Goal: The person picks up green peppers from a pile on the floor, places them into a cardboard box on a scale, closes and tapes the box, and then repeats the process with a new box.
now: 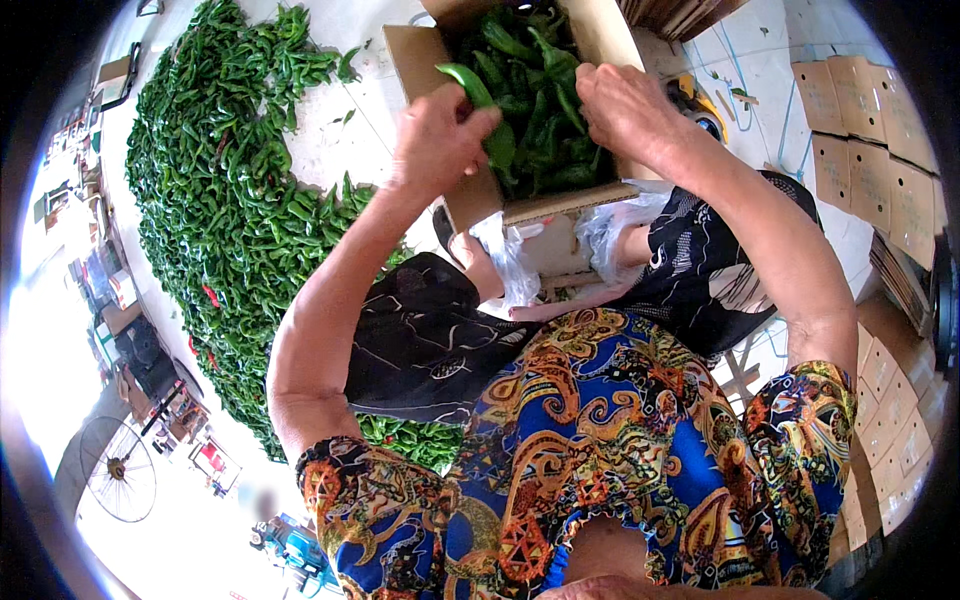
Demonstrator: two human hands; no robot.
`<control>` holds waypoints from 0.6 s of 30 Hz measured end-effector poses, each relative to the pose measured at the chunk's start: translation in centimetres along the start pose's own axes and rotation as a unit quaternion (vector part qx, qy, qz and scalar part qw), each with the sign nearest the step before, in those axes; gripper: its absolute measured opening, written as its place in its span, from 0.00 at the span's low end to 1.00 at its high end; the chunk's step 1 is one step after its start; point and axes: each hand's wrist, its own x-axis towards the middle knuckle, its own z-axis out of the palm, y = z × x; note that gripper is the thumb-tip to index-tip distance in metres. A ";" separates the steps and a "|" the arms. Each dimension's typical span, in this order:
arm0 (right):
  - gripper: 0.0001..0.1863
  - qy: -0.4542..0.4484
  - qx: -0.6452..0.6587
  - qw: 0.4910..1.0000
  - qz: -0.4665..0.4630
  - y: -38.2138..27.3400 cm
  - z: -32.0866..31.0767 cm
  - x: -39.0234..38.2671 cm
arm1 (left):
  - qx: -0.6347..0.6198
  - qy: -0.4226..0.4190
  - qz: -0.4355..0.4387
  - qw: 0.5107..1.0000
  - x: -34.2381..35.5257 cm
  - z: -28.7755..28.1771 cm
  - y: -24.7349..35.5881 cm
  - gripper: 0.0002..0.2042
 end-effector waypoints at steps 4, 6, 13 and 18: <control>0.12 -0.059 0.097 0.993 0.044 0.2 1.0 0.6 | 0.290 -0.072 0.091 0.950 0.6 2.1 -2.2 0.16; 0.14 -0.018 0.053 0.998 0.018 -0.1 1.4 0.6 | 0.244 -0.027 0.075 0.966 0.9 2.3 -2.6 0.16; 0.25 -0.117 -0.043 0.987 0.100 -1.3 1.1 0.5 | 0.205 0.115 0.142 0.962 2.7 0.7 -1.2 0.15; 0.29 -0.192 0.045 0.972 0.125 -1.9 1.2 1.8 | 0.201 0.164 0.222 0.940 7.3 1.6 -0.9 0.22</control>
